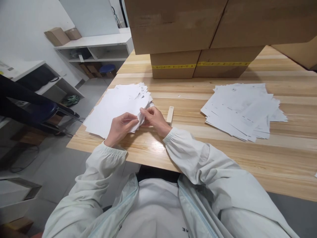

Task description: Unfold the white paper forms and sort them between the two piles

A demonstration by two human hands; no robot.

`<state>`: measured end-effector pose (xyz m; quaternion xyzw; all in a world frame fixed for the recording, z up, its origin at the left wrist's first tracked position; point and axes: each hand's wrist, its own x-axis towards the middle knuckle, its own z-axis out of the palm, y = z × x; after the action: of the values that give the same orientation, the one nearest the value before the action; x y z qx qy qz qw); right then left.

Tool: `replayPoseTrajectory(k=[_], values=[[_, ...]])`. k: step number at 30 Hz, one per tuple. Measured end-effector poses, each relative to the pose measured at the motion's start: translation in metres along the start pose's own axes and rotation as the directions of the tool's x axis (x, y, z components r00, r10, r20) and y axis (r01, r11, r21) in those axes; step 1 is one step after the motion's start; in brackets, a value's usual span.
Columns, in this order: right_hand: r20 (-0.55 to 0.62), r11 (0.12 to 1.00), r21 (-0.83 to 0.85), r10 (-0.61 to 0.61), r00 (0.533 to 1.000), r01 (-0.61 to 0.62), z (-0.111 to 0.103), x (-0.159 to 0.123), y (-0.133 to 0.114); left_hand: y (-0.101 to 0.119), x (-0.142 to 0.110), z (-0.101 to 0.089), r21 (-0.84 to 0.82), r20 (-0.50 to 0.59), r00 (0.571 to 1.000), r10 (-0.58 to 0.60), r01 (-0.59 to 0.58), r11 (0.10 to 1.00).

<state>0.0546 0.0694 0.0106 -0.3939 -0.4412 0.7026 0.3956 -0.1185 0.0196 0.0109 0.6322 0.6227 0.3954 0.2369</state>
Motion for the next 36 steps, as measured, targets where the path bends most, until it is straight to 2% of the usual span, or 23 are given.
replayPoseTrajectory(k=[8,16,18,22,26,28,33,36], values=[[0.027,0.999,0.028,-0.042,0.999,0.042,0.001,-0.002,-0.002,0.006,0.003,0.004,0.003,-0.003,1.0,0.0,0.0,1.0],[0.04,0.999,0.014,-0.03,0.999,0.03,0.0,-0.002,-0.002,0.002,0.004,0.003,-0.082,-0.011,1.0,0.009,-0.01,0.997],[0.049,0.999,0.013,-0.031,0.998,0.03,-0.001,-0.002,-0.002,0.004,0.003,0.004,-0.138,-0.041,0.999,0.013,-0.019,0.99],[0.07,0.999,0.022,-0.028,0.997,0.027,0.0,-0.002,-0.003,0.011,-0.003,0.011,-0.233,-0.178,0.982,0.064,-0.105,0.967],[0.067,0.998,0.046,-0.044,0.997,0.041,0.002,-0.002,-0.002,0.019,-0.009,0.019,-0.111,-0.227,0.942,0.246,-0.276,0.955],[0.062,0.997,0.058,-0.05,0.997,0.047,0.003,-0.002,-0.002,0.02,-0.011,0.02,-0.058,-0.236,0.926,0.295,-0.316,0.947],[0.051,0.996,0.089,-0.012,0.999,0.008,0.004,-0.002,-0.002,0.017,-0.012,0.018,0.009,-0.206,0.929,0.308,-0.313,0.95],[0.061,0.994,0.111,0.009,0.998,-0.016,0.005,-0.002,-0.002,0.017,-0.011,0.016,0.026,-0.207,0.939,0.275,-0.276,0.961]])
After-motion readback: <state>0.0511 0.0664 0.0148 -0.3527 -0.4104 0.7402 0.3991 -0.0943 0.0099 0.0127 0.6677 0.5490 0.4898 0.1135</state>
